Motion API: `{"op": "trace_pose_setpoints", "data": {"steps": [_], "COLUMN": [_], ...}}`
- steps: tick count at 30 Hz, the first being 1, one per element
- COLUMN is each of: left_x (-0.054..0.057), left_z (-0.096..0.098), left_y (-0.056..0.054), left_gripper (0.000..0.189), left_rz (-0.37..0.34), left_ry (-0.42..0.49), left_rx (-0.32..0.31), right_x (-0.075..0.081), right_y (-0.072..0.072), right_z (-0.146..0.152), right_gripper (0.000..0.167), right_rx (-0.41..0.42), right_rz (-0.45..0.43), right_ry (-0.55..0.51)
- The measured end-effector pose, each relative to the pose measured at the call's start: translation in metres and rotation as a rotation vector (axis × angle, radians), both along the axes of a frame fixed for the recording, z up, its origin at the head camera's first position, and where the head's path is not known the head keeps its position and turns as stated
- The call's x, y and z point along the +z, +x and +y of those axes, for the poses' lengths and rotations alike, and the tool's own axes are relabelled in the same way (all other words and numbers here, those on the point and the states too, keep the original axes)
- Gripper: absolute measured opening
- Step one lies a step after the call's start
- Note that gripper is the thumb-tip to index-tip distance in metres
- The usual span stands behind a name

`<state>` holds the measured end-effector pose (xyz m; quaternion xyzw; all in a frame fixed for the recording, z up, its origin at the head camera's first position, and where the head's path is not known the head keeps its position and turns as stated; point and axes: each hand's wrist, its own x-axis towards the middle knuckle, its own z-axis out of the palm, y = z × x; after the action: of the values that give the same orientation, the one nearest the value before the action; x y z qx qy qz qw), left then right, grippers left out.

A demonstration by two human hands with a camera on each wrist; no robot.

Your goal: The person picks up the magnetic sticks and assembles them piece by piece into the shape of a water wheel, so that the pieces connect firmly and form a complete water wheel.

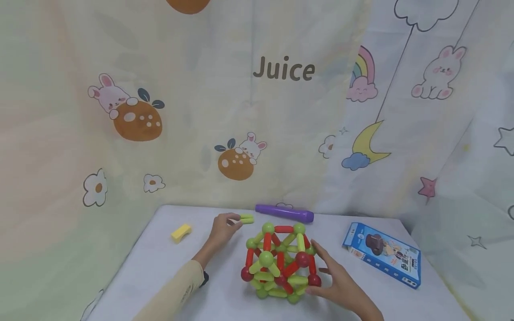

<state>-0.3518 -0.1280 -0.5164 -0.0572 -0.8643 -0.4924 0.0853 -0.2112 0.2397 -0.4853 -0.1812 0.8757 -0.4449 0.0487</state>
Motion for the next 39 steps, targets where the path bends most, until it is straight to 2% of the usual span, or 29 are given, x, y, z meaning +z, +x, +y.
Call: {"op": "trace_pose_setpoints", "data": {"steps": [4, 7, 9, 15, 17, 20, 24, 26, 34, 39], "left_x": [-0.005, -0.010, -0.013, -0.020, -0.022, -0.021, -0.018, -0.016, -0.013, -0.013], "left_z": [0.006, 0.012, 0.016, 0.019, 0.020, 0.019, 0.017, 0.012, -0.003, -0.010], "left_y": [-0.020, -0.030, -0.036, -0.037, -0.036, -0.033, -0.023, -0.013, 0.041, 0.070], "left_gripper": [0.026, 0.022, 0.021, 0.016, 0.014, 0.013, 0.011, 0.010, 0.014, 0.015], "left_rz": [-0.019, 0.020, 0.075, 0.229, 0.246, 0.236, 0.191, 0.179, 0.134, 0.122], "left_ry": [-0.158, -0.263, -0.333, -0.494, -0.509, -0.523, -0.530, -0.536, -0.562, -0.573], "left_rx": [0.042, 0.066, 0.066, 0.075, 0.087, 0.094, 0.057, 0.036, -0.011, -0.009], "right_x": [0.000, 0.002, 0.003, 0.004, 0.004, 0.004, 0.005, 0.006, 0.010, 0.009], "right_y": [0.001, 0.001, 0.002, 0.002, 0.002, 0.002, 0.002, 0.002, 0.004, 0.004], "right_z": [-0.001, -0.002, -0.002, -0.004, -0.003, -0.003, 0.000, -0.001, -0.003, -0.004], "right_gripper": [0.113, 0.111, 0.110, 0.110, 0.110, 0.109, 0.108, 0.106, 0.104, 0.103], "right_rx": [0.013, 0.018, 0.014, 0.008, 0.011, 0.017, 0.015, 0.012, -0.027, -0.036], "right_rz": [-0.014, -0.016, -0.017, -0.022, -0.019, -0.016, -0.017, -0.012, -0.015, -0.024], "right_ry": [-0.013, -0.016, -0.016, -0.008, -0.004, -0.005, -0.002, 0.003, 0.014, 0.016]}}
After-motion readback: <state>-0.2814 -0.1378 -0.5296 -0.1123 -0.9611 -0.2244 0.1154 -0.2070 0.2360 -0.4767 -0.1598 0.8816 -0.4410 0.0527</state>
